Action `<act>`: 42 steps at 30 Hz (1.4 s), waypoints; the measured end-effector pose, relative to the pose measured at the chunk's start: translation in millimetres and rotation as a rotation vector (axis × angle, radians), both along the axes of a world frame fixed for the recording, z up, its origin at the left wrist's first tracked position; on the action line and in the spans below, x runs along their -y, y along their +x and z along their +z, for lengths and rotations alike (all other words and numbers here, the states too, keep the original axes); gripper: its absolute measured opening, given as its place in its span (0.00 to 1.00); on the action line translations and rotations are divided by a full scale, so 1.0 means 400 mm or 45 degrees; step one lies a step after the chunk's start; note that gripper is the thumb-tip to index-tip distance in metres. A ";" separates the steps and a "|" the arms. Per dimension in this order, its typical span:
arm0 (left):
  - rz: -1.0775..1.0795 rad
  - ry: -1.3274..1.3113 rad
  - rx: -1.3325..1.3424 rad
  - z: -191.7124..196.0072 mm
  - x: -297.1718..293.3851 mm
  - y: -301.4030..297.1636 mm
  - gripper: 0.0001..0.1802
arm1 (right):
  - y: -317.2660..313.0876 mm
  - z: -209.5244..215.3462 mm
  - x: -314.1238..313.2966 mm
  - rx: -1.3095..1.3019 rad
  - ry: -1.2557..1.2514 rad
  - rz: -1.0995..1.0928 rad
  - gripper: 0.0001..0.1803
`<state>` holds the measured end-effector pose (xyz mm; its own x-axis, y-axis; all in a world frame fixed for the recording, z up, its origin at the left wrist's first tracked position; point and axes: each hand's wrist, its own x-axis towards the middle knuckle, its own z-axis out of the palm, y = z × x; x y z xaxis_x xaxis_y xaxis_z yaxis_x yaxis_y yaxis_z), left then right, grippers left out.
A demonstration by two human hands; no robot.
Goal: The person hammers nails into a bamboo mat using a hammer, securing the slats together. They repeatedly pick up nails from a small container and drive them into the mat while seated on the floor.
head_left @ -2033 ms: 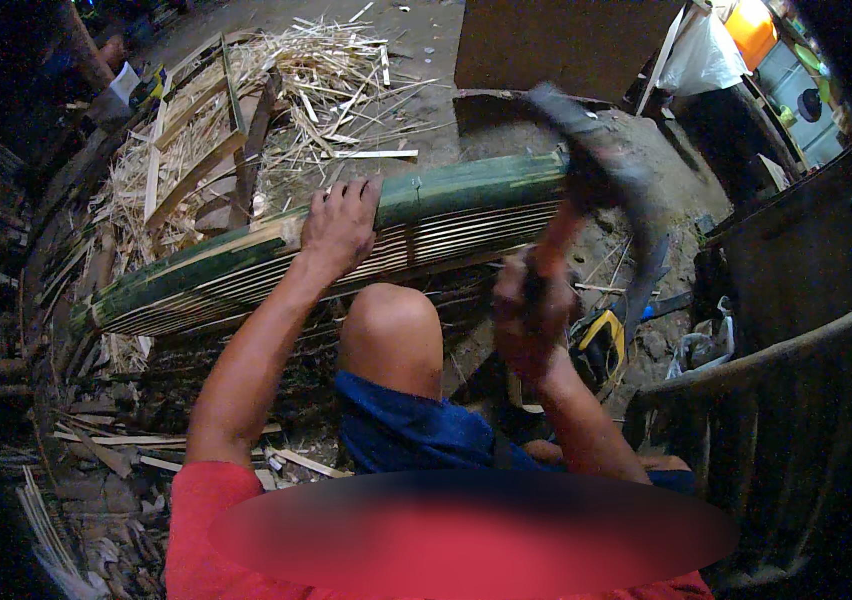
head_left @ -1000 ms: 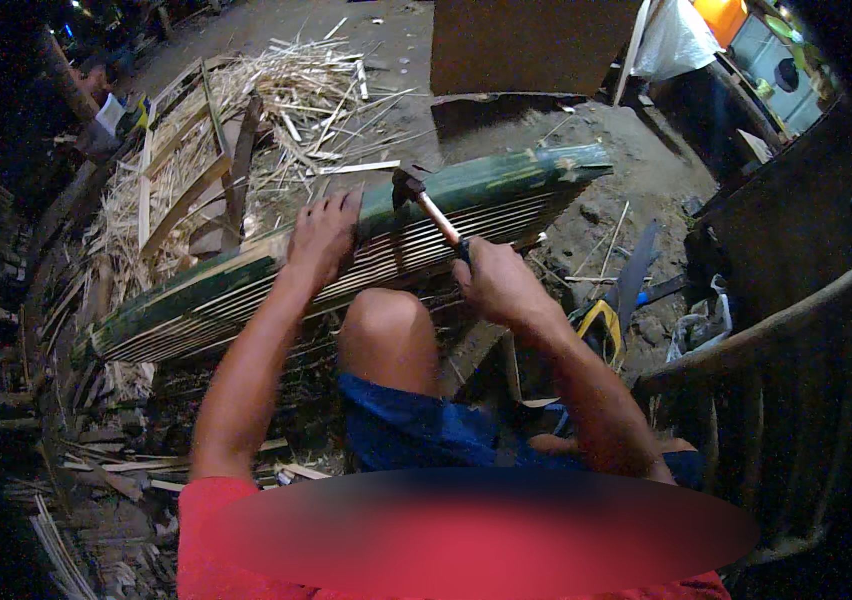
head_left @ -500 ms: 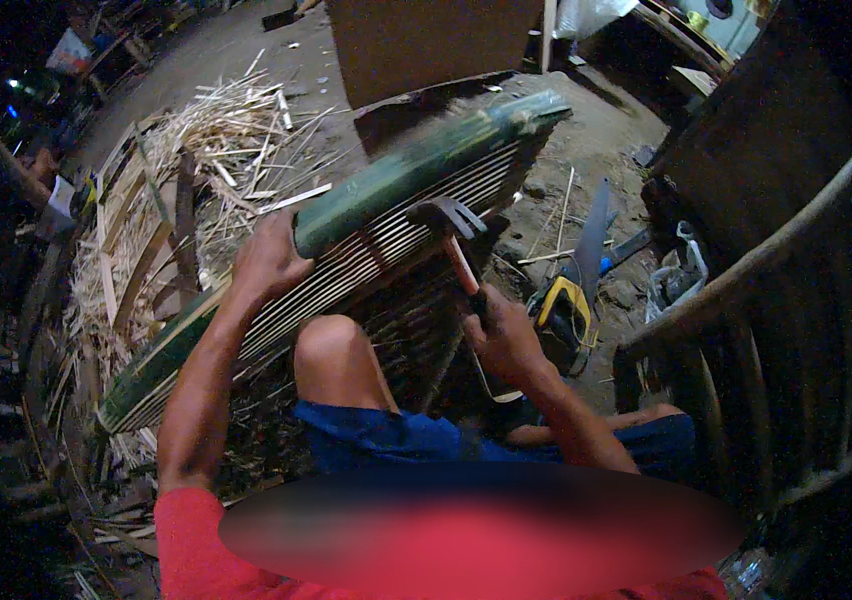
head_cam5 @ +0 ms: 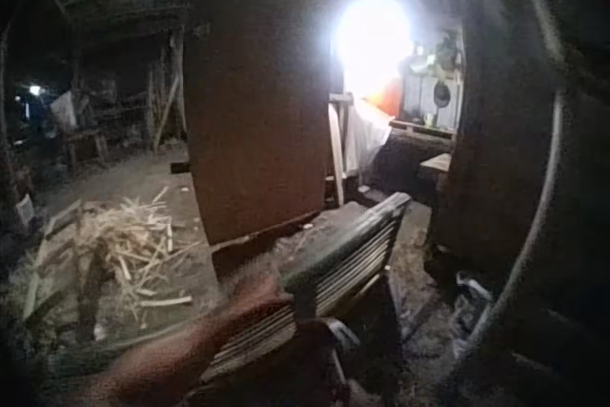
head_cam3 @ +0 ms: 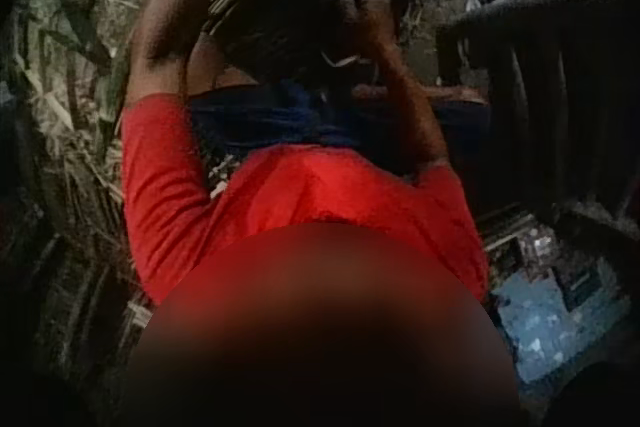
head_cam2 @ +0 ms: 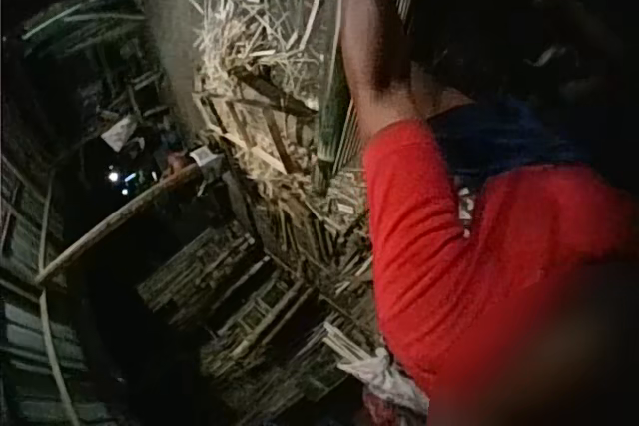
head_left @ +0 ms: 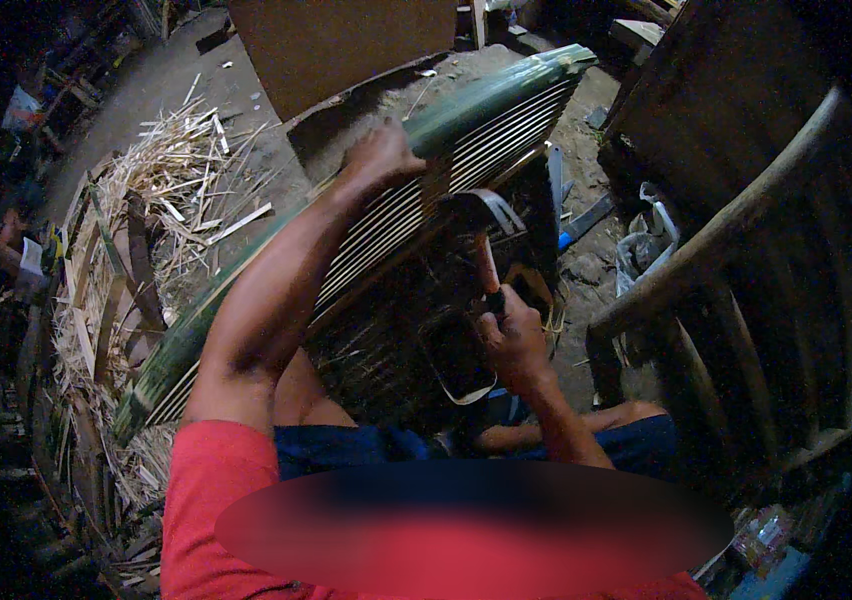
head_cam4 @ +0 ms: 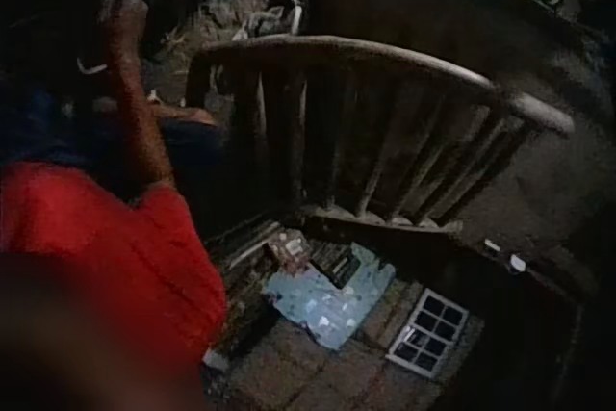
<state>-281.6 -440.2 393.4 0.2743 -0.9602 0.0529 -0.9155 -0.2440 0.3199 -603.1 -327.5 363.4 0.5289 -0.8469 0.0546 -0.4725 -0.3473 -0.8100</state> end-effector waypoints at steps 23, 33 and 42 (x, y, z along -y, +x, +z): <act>-0.483 0.699 0.165 -0.686 -0.312 -0.404 0.30 | 0.407 -0.049 0.406 0.406 -0.848 0.253 0.08; -0.426 0.827 0.183 -0.810 -0.316 -0.480 0.25 | 0.400 -0.043 0.399 0.432 -0.803 0.225 0.08; -0.591 0.731 -0.037 -0.525 -0.393 -0.458 0.20 | 0.371 0.026 0.378 0.545 -0.172 0.339 0.13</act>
